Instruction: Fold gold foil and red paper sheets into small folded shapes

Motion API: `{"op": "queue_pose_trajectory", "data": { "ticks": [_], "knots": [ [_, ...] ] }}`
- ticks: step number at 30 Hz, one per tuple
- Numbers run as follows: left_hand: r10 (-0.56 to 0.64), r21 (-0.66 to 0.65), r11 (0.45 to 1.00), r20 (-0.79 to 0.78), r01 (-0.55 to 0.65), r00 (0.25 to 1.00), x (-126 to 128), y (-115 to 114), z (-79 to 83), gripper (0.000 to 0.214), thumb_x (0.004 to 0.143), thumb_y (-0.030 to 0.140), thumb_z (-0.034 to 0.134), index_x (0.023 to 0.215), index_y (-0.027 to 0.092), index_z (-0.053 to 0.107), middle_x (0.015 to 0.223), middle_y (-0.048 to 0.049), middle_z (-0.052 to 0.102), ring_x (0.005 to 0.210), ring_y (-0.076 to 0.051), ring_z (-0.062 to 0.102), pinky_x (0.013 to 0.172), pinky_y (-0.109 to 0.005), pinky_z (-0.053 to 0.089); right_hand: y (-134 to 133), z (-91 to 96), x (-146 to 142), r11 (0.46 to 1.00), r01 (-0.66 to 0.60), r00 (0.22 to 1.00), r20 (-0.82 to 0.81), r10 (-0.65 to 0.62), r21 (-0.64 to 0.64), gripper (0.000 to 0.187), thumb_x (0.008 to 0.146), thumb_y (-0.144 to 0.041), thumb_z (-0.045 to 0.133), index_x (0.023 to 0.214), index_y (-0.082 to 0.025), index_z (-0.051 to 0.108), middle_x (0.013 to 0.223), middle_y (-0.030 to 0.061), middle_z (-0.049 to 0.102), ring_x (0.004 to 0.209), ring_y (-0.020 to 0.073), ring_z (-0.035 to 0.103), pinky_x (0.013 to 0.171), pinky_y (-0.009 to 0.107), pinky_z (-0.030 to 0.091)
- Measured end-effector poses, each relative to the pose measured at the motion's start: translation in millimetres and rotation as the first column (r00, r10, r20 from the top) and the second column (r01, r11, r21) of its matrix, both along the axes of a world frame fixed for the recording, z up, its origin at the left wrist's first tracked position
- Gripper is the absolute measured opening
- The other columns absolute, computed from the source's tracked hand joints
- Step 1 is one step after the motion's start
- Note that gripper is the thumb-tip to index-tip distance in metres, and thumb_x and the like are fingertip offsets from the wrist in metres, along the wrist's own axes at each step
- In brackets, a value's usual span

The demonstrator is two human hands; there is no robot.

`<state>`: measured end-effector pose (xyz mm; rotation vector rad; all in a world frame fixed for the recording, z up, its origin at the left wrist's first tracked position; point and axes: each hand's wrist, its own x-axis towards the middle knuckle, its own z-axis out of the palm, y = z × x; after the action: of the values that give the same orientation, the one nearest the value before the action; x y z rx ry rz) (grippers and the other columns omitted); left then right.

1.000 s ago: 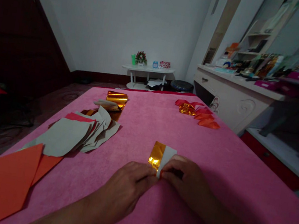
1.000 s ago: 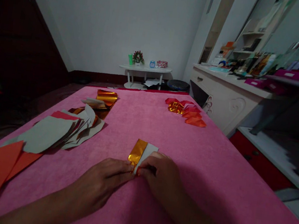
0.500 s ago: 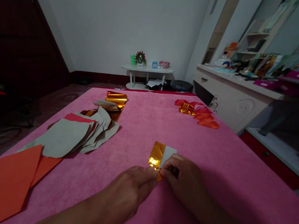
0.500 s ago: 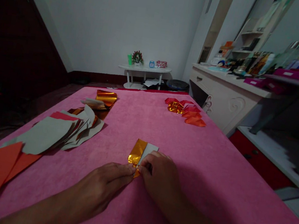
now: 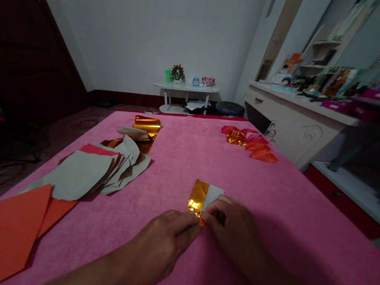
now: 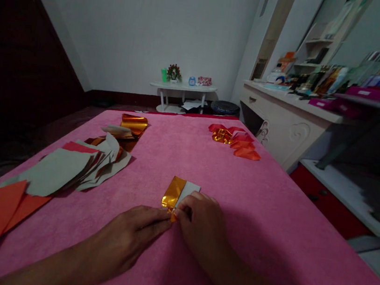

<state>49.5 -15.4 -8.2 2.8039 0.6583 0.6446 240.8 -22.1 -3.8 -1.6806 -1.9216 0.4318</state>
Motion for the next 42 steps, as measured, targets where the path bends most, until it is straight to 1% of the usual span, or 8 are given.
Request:
{"op": "queue_pose_trajectory", "data": {
  "ticks": [8,13,18,24,27,33,38,42],
  "knots": [
    [0.028,-0.096,0.995,0.016,-0.026,0.999,0.2,-1.8,4.3,0.033,0.094,0.015,0.038,0.125,0.018,0.051,0.117,-0.0075,0.062,0.098,-0.018,0.061,0.085,-0.032,0.053,-0.8,-0.7,2.4,1.0,-0.011,1.0,-0.022,0.011,-0.014,0.01,0.073,-0.016,0.063,0.064,-0.021,0.063,0.068,-0.0022,0.061,0.068,0.0141,0.052,0.063,0.026,0.033],
    [-0.03,-0.028,0.999,0.022,0.031,0.999,-0.4,0.5,2.5,0.039,0.093,0.013,0.039,0.131,0.017,0.046,0.125,-0.008,0.059,0.101,-0.02,0.06,0.086,-0.036,0.053,0.2,0.7,1.6,1.0,-0.015,0.998,-0.059,0.013,-0.022,0.011,0.073,-0.016,0.064,0.063,-0.021,0.063,0.069,-0.0022,0.062,0.07,0.0145,0.053,0.063,0.026,0.033],
    [-0.011,-0.065,0.998,0.026,0.013,1.0,0.1,-0.3,4.9,0.037,0.093,0.014,0.04,0.13,0.018,0.047,0.123,-0.0074,0.061,0.101,-0.018,0.06,0.088,-0.033,0.052,0.8,0.4,3.3,0.999,-0.037,0.996,-0.086,0.035,-0.025,0.013,0.075,-0.016,0.062,0.063,-0.02,0.062,0.07,-0.0022,0.062,0.07,0.0144,0.054,0.064,0.026,0.034],
    [-0.004,-0.042,0.999,0.017,0.004,1.0,-0.2,-0.3,5.8,0.036,0.093,0.013,0.038,0.127,0.018,0.05,0.121,-0.0081,0.061,0.101,-0.019,0.06,0.086,-0.034,0.053,2.1,-0.1,3.9,0.997,-0.076,0.995,-0.059,0.075,-0.012,0.018,0.079,-0.015,0.056,0.064,-0.02,0.062,0.071,-0.0012,0.064,0.071,0.0147,0.055,0.064,0.026,0.034],
    [-0.008,-0.053,0.999,0.003,0.008,1.0,-0.7,0.5,4.2,0.037,0.093,0.013,0.038,0.127,0.017,0.05,0.119,-0.009,0.062,0.101,-0.019,0.061,0.085,-0.034,0.053,2.3,-0.6,3.0,0.999,-0.048,0.998,-0.042,0.048,-0.01,0.016,0.078,-0.015,0.057,0.063,-0.02,0.062,0.07,-0.0016,0.064,0.069,0.0145,0.054,0.063,0.026,0.033],
    [-0.024,-0.029,0.999,0.022,0.025,0.999,0.1,0.1,2.6,0.04,0.092,0.011,0.039,0.13,0.018,0.047,0.124,-0.0085,0.06,0.104,-0.02,0.06,0.088,-0.037,0.052,1.5,0.0,0.5,1.0,-0.011,1.0,-0.009,0.01,-0.024,0.012,0.075,-0.016,0.059,0.064,-0.02,0.061,0.068,-0.002,0.063,0.067,0.0144,0.053,0.061,0.026,0.032],
    [-0.008,-0.027,1.0,0.018,0.008,1.0,2.5,-1.4,3.7,0.034,0.092,0.012,0.038,0.122,0.016,0.054,0.113,-0.0098,0.065,0.1,-0.019,0.062,0.086,-0.034,0.053,2.8,2.0,0.9,1.0,-0.017,0.999,0.031,0.017,-0.019,0.01,0.076,-0.015,0.056,0.068,-0.02,0.06,0.073,-0.0015,0.061,0.068,0.0137,0.052,0.062,0.026,0.031],
    [0.009,-0.051,0.999,-0.011,-0.01,1.0,2.1,-2.6,3.1,0.032,0.092,0.012,0.037,0.119,0.016,0.056,0.114,-0.0093,0.064,0.099,-0.02,0.062,0.087,-0.035,0.052,5.9,0.3,8.0,0.999,-0.04,0.997,0.065,0.041,-0.013,0.009,0.076,-0.017,0.058,0.069,-0.02,0.054,0.077,-0.002,0.058,0.066,0.0121,0.05,0.058,0.024,0.029]
  ]
}}
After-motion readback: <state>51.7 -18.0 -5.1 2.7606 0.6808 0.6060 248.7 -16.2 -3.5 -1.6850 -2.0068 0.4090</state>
